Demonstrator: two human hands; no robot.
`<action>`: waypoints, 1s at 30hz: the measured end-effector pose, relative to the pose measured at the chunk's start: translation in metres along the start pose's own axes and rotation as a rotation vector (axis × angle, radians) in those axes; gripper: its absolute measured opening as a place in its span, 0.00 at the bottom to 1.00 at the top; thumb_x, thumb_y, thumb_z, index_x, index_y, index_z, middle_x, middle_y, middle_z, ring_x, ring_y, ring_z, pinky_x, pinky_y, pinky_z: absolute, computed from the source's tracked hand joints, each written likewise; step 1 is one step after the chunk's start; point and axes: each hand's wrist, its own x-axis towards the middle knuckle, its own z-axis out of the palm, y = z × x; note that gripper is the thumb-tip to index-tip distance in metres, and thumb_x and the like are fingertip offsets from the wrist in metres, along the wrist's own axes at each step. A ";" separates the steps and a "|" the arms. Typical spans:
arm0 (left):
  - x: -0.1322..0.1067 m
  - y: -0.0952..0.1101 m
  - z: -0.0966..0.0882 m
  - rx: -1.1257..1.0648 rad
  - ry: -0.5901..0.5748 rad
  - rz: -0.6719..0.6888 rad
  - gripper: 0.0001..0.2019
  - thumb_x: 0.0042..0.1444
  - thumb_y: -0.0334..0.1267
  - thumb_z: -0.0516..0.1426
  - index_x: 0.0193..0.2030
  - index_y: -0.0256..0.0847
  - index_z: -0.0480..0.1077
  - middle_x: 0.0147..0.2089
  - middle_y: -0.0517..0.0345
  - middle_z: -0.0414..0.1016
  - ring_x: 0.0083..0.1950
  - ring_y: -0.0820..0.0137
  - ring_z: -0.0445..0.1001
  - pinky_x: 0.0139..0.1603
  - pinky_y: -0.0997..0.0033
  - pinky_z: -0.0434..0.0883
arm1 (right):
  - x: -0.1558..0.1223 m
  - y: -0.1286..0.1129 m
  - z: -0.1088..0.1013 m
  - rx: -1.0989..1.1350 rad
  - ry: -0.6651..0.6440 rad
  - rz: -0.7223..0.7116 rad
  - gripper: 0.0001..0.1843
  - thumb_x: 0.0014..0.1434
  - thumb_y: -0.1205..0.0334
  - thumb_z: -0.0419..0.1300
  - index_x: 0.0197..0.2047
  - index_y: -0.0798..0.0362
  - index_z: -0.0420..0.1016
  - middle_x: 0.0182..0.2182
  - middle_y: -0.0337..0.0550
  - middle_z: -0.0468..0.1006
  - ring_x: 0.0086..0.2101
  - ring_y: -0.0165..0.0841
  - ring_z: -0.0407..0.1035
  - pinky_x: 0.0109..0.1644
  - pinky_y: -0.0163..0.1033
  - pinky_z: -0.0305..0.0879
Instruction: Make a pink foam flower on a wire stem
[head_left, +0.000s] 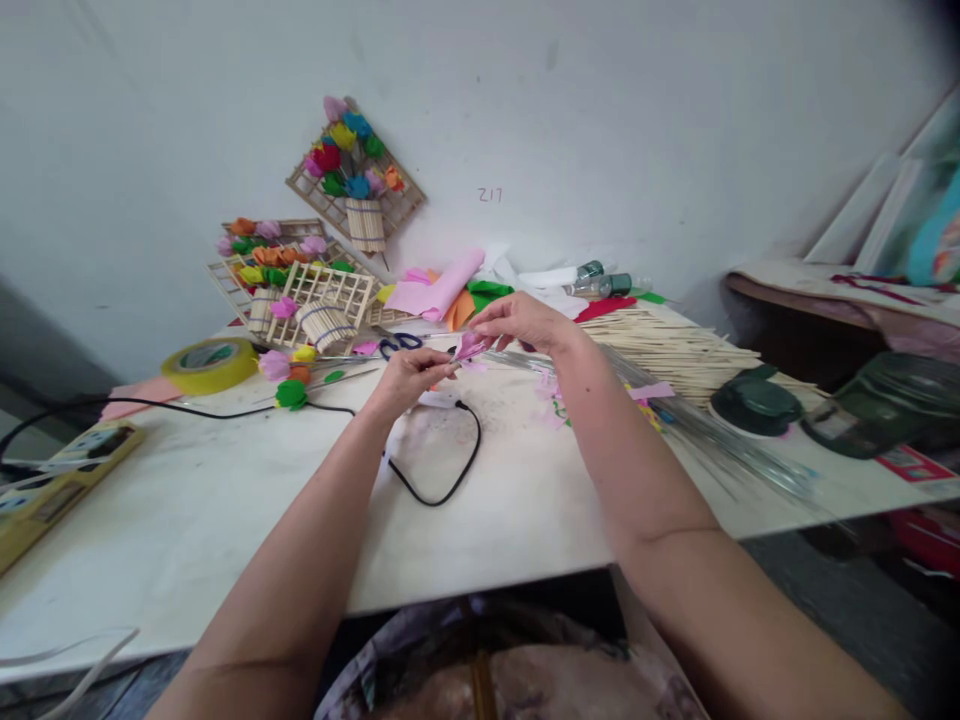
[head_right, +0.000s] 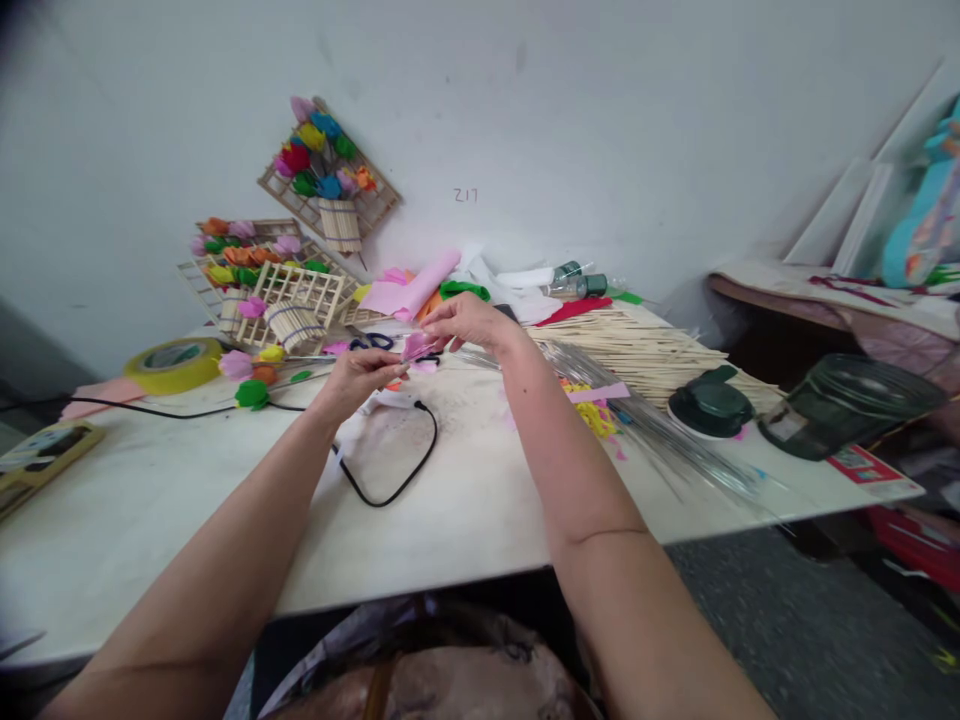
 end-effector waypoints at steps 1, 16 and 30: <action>0.000 -0.001 0.000 -0.024 0.015 -0.011 0.13 0.41 0.45 0.65 0.29 0.36 0.77 0.24 0.56 0.76 0.22 0.77 0.65 0.23 0.76 0.62 | 0.000 0.000 -0.001 0.012 0.028 -0.001 0.06 0.49 0.66 0.63 0.32 0.56 0.79 0.26 0.42 0.79 0.24 0.25 0.69 0.27 0.29 0.64; 0.001 -0.002 -0.001 -0.279 0.161 -0.075 0.13 0.36 0.42 0.67 0.24 0.34 0.74 0.21 0.58 0.73 0.21 0.78 0.66 0.23 0.76 0.64 | 0.008 0.003 0.012 0.020 0.146 -0.115 0.05 0.47 0.63 0.62 0.27 0.56 0.76 0.27 0.42 0.77 0.26 0.26 0.65 0.28 0.31 0.61; 0.001 -0.005 -0.002 -0.384 0.155 -0.074 0.12 0.39 0.42 0.67 0.24 0.34 0.74 0.21 0.58 0.72 0.19 0.80 0.62 0.20 0.77 0.58 | 0.006 -0.009 0.028 0.112 0.122 -0.116 0.05 0.43 0.66 0.62 0.28 0.56 0.78 0.28 0.40 0.77 0.32 0.28 0.66 0.40 0.35 0.61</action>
